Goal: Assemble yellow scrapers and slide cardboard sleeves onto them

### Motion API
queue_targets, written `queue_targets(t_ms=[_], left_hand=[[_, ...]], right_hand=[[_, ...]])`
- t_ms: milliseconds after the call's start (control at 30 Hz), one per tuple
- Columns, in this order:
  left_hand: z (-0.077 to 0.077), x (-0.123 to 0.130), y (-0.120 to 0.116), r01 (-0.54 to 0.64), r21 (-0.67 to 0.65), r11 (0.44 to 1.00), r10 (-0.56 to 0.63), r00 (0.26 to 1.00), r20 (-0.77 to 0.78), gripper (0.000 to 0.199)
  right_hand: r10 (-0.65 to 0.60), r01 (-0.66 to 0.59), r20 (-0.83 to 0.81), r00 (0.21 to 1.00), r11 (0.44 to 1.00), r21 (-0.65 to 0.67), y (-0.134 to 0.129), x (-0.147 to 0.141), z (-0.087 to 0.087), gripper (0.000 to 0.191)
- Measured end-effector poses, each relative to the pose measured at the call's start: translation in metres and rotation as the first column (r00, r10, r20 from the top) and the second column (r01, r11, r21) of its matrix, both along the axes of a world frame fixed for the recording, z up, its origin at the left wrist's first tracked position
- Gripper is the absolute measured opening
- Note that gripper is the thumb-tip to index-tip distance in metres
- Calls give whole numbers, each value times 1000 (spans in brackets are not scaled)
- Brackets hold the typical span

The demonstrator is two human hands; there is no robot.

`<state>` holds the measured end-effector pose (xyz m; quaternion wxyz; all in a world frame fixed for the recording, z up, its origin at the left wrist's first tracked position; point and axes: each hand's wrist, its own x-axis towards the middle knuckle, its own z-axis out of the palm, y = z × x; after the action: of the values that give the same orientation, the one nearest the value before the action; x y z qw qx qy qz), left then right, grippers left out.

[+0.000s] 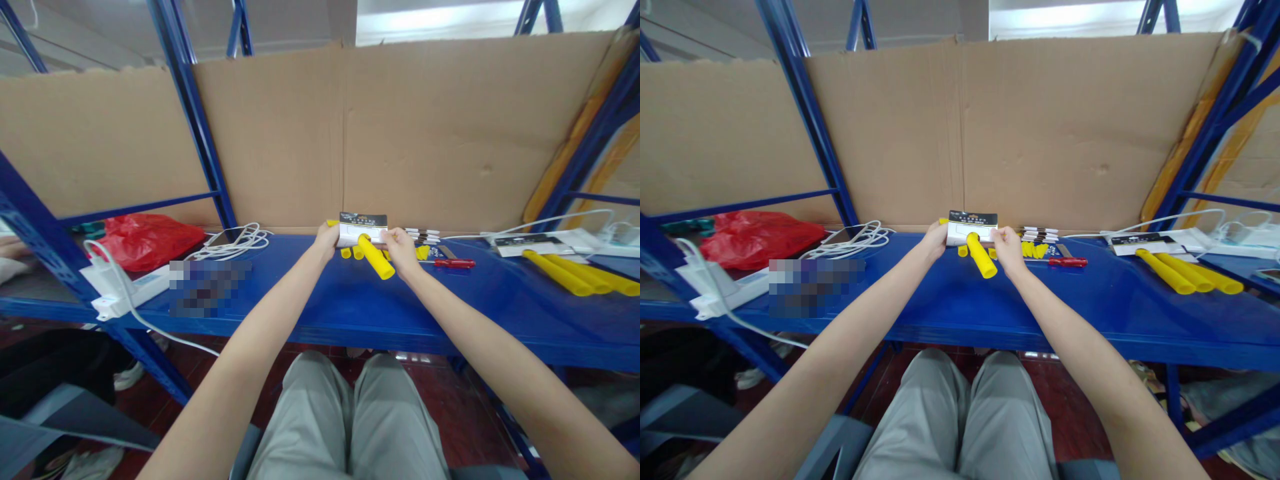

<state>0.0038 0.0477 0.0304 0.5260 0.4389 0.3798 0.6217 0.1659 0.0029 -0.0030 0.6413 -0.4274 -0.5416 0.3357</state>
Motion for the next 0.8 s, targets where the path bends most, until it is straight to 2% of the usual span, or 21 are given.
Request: queue_targets(t_ms=[100, 167, 233, 333, 500, 667, 800], left_hand=[[-8, 1, -7, -86, 84, 993, 84, 996, 25, 31], [-13, 3, -12, -103, 126, 987, 99, 994, 37, 25], [-17, 5, -16, -110, 114, 987, 105, 993, 51, 16], [-22, 8, -21, -68, 100, 993, 66, 998, 22, 8], [-27, 11, -28, 25, 120, 992, -14, 996, -90, 15], [-26, 10, -31, 94, 112, 989, -85, 993, -79, 10], [-25, 6, -32, 158, 32, 987, -153, 980, -127, 38]], right_hand=[[-64, 66, -49, 997, 997, 33, -1, -2, 1, 23], [-54, 55, -54, 997, 998, 16, -3, -4, 3, 24], [-40, 40, -61, 997, 999, 6, -5, -5, 4, 25], [-37, 37, -64, 997, 999, 8, -6, -4, 4, 26], [-117, 116, -80, 990, 993, -16, -2, 1, 4, 25], [-166, 164, -87, 982, 986, -33, 0, 3, 3, 24], [-232, 231, -89, 969, 973, -27, 5, 5, 0, 23]])
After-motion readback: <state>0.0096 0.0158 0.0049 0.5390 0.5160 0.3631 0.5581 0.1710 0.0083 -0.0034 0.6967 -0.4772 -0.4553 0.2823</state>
